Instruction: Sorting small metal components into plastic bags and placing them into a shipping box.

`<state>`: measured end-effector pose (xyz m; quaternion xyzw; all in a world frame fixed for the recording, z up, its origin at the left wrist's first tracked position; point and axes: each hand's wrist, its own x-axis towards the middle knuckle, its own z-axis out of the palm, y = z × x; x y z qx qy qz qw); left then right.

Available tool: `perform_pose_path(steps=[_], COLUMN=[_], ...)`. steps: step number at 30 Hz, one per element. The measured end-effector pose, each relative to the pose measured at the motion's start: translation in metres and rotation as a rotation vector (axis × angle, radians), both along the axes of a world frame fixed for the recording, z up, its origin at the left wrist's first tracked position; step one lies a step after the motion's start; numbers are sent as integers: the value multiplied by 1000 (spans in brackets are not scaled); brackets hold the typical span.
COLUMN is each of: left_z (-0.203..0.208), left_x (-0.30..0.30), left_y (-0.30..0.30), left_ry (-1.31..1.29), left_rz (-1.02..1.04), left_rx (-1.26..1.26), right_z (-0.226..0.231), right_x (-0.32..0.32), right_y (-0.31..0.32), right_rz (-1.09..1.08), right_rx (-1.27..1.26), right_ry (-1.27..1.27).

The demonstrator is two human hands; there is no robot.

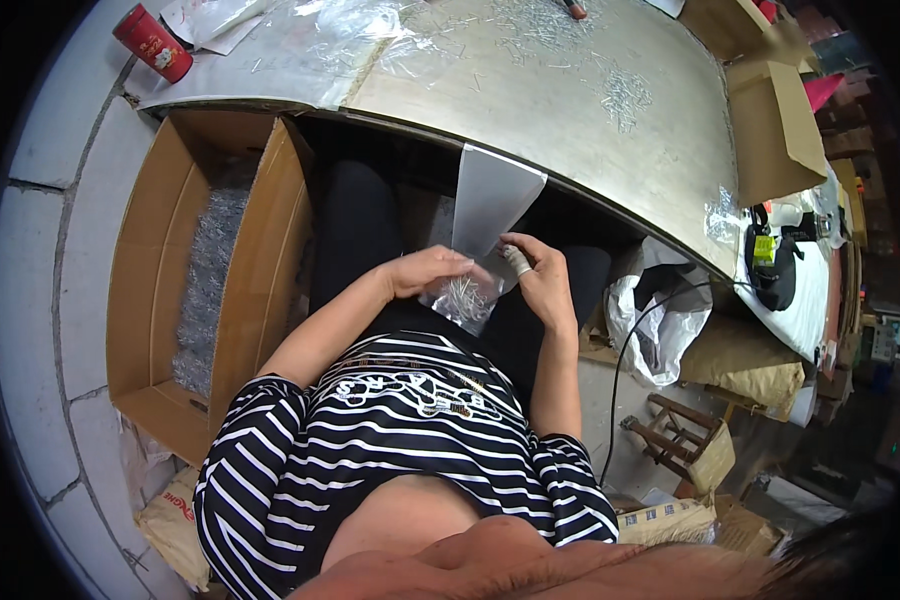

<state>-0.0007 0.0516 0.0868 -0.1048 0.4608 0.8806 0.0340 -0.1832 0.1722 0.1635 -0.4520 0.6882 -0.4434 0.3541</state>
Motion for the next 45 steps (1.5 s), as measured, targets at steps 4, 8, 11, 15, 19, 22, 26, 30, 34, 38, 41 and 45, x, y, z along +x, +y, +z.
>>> perform_pose_path(steps=[4, 8, 11, 15, 19, 22, 26, 30, 34, 38, 41, 45], left_z=[22, 44, 48, 65, 53, 55, 55, 47, 36, 28, 28, 29], left_x=[-2, 4, 8, 23, 28, 29, 28, 32, 31, 28, 15, -8], left_y=[-5, -5, -2, 14, 28, 32, 35, 27, 20, 18, 13, 11], left_ry=[-290, -97, 20, -11, -27, -55, -44, -94, -71, -44, -86, -151], left_rz=[150, 157, 253, 429, 523, 505, 430, 464, 517, 520, 510, 451], left_rx=[-187, -119, -69, -113, -157, -263, -361, -314, -193, -141, -133, -397], right_z=[3, 6, -2, 23, 27, 46, 45, 44, 36, 25, 30, 12], right_x=[5, 24, 28, 38, 39, 39, 40, 37, 27, 24, 16, 4], right_y=[9, 8, 8, 14, 13, 4, -12, -13, -11, -19, -20, -13], right_rz=[2, 164, 117, 14, -35, 14, 126, -7, 111, 259, 172, 95], right_rx=[90, -47, 17, -104, -157, -125, -46, -53, -62, 45, 38, -74], right_ry=[-103, -75, 20, -4, -28, 12, 194, 226, 248, 283, 83, 108])
